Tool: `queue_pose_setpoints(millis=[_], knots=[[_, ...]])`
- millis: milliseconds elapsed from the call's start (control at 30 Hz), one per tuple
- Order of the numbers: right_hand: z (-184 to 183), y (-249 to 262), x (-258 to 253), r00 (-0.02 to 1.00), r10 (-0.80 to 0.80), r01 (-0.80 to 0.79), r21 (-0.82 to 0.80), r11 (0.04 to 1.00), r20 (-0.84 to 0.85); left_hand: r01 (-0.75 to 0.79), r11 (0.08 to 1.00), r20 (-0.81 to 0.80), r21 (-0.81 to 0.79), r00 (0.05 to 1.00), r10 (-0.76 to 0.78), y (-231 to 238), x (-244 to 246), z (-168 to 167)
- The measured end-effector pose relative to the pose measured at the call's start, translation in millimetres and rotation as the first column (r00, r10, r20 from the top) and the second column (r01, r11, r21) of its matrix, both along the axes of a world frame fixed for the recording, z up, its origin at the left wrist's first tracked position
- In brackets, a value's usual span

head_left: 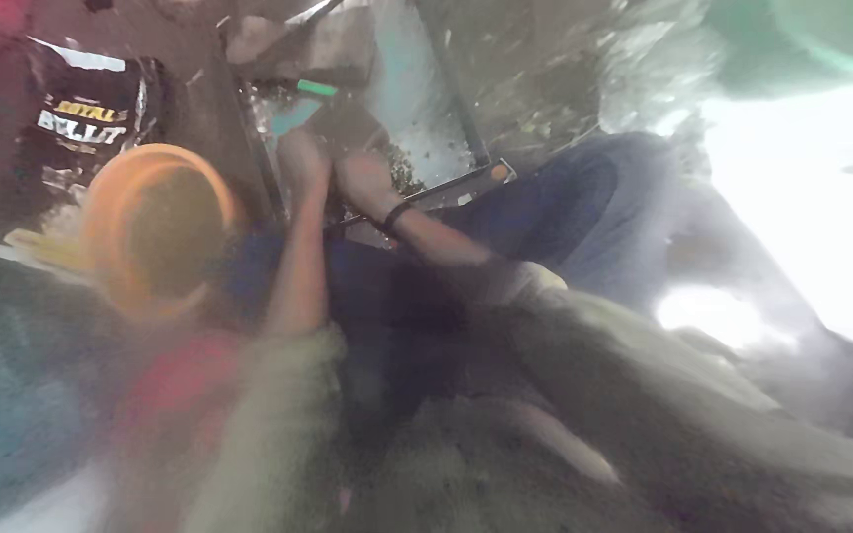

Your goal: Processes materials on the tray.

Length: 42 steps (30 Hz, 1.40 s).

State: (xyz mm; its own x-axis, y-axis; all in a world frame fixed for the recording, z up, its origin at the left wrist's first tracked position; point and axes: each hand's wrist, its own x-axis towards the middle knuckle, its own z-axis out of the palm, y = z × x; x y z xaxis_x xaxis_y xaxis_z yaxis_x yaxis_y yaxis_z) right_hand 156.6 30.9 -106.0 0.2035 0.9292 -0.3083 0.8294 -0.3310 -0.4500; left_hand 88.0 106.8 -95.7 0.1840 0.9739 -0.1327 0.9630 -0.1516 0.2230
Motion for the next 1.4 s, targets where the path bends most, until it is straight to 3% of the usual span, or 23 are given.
queue_pose_setpoints(millis=[300,500,600,800,1033,1400], knots=[[10,-54,16,1.000,0.016,-0.016,-0.067,0.998,-0.006,-0.052,0.996,0.061,-0.077,0.997,0.057,2,-1,2],[31,-31,22,0.999,-0.030,0.027,-0.080,0.996,-0.044,0.007,0.999,0.113,-0.043,0.994,-0.002,4,-11,2],[31,-21,25,0.998,0.030,-0.033,-0.061,0.998,-0.051,-0.061,0.995,0.096,-0.076,0.993,0.068,2,-10,9],[4,0,18,0.997,0.063,-0.061,0.058,0.996,-0.040,-0.071,0.996,0.072,-0.055,0.995,0.075,0,-11,5],[8,4,7,0.994,0.036,-0.033,0.032,0.999,-0.101,-0.109,0.994,-0.057,-0.013,0.993,0.108,-7,2,9],[6,9,10,0.996,0.048,-0.044,0.048,0.998,-0.072,-0.083,0.996,-0.087,-0.017,0.993,0.081,-4,7,10]])
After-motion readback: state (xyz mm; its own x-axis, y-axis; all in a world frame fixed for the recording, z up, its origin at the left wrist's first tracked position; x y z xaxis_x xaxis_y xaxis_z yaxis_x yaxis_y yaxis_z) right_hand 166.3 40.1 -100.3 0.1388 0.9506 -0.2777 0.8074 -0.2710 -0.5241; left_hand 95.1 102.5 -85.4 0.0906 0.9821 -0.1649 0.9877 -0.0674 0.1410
